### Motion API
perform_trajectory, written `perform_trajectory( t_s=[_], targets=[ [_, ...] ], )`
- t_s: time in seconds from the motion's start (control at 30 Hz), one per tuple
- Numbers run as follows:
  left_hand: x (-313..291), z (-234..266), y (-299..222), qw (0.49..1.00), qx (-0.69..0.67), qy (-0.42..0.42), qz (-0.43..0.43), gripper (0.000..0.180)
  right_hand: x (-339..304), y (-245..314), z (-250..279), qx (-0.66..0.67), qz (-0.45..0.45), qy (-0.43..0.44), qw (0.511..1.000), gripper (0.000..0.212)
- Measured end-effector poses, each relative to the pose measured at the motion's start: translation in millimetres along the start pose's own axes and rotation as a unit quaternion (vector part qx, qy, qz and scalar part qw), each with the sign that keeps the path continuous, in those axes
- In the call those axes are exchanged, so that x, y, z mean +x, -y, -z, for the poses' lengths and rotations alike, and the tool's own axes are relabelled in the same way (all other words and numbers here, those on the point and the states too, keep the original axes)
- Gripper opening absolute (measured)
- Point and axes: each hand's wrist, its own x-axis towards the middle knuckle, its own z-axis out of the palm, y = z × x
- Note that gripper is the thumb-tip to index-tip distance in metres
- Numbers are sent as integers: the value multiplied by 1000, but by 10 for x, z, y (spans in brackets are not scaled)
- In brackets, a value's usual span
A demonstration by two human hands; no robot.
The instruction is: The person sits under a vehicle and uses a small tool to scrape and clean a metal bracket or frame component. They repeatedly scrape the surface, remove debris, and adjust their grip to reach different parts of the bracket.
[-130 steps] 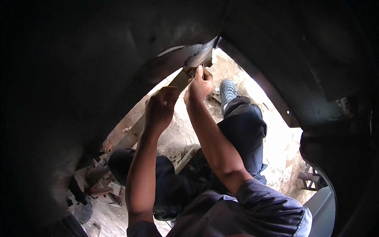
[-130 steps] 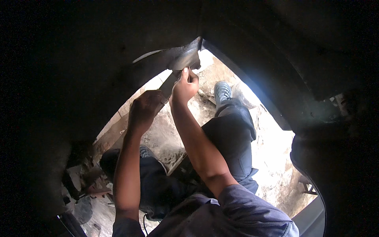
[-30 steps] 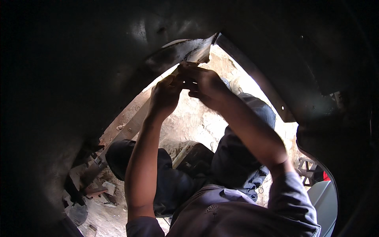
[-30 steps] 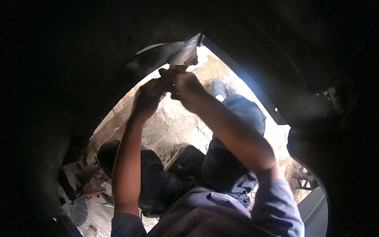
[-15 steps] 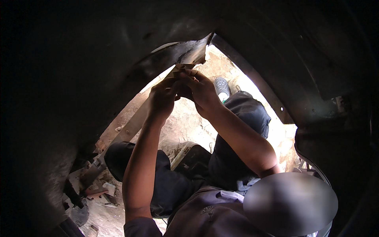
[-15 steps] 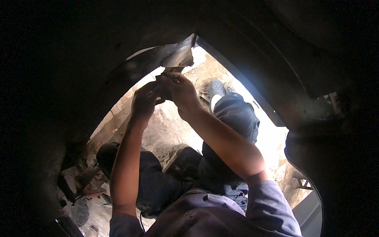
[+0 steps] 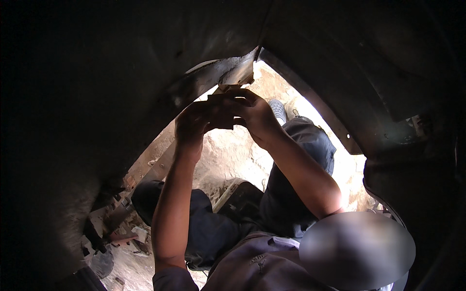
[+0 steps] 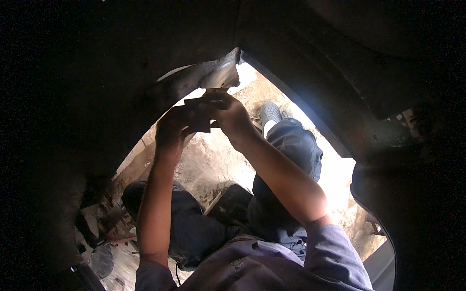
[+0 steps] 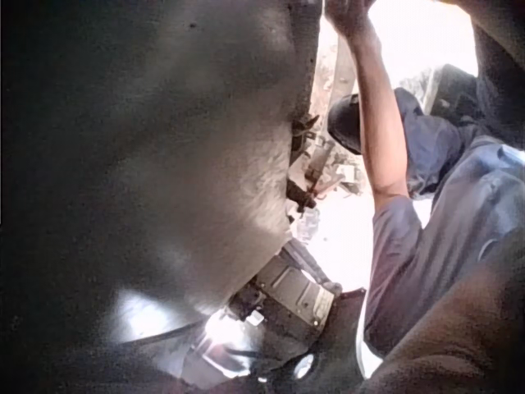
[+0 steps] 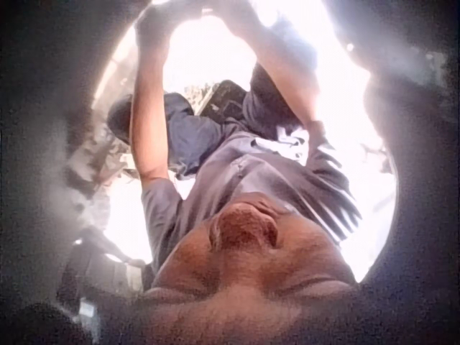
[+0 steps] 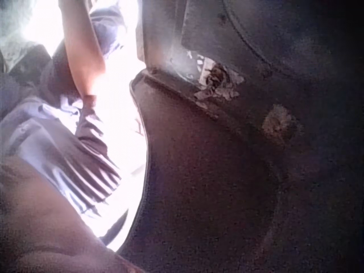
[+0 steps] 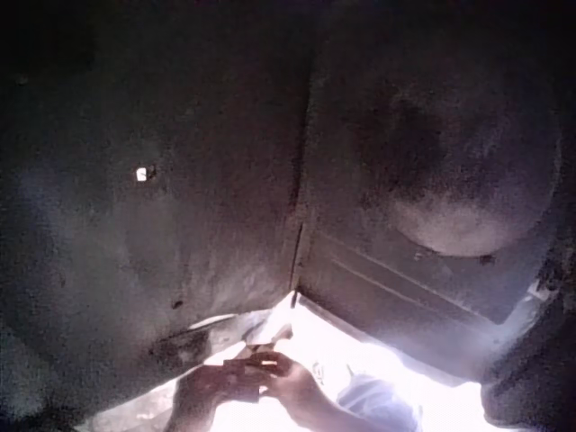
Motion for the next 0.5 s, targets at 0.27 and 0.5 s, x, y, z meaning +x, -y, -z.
perform_trajectory(
  t_s=[0.27,0.5],
  targets=[
    [26,20,-41,1000,-8,17,19,43,41,-7,93,-108,31,67,991,40],
    [1,-89,-1,999,34,22,8,30,46,49,145,-215,48,45,974,33]
  ],
)
